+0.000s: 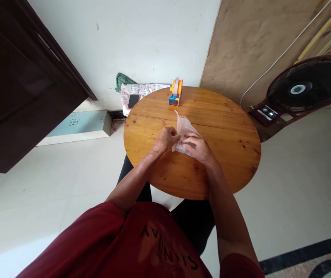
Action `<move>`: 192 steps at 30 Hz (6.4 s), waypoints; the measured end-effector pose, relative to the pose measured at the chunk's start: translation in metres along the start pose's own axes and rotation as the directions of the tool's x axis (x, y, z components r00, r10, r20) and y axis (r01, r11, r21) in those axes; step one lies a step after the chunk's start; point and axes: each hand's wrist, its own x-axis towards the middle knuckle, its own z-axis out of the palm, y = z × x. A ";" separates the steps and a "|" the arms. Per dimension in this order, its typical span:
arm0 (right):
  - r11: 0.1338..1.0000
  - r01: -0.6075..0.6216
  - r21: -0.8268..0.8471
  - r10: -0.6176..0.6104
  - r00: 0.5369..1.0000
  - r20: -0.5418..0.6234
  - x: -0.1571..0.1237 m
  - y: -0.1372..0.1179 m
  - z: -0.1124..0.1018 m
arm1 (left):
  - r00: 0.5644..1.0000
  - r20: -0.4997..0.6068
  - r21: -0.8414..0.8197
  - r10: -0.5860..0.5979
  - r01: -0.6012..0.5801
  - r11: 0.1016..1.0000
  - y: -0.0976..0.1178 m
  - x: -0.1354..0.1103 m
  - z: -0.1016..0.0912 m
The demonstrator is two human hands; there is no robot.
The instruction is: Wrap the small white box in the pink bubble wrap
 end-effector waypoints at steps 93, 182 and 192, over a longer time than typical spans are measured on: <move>0.791 -0.599 -0.126 0.555 0.788 -0.267 -0.033 -0.020 -0.017 | 0.655 0.164 0.242 0.737 -0.751 0.614 -0.051 -0.012 0.013; 0.921 -0.386 -0.055 0.375 0.915 -0.145 -0.017 -0.076 0.022 | 0.856 0.039 -0.363 0.516 -0.469 0.805 -0.049 -0.012 0.006; 0.894 -0.426 -0.138 0.400 0.899 -0.180 -0.015 -0.074 0.029 | 0.895 0.034 -0.105 0.446 -0.440 0.892 -0.030 -0.015 0.011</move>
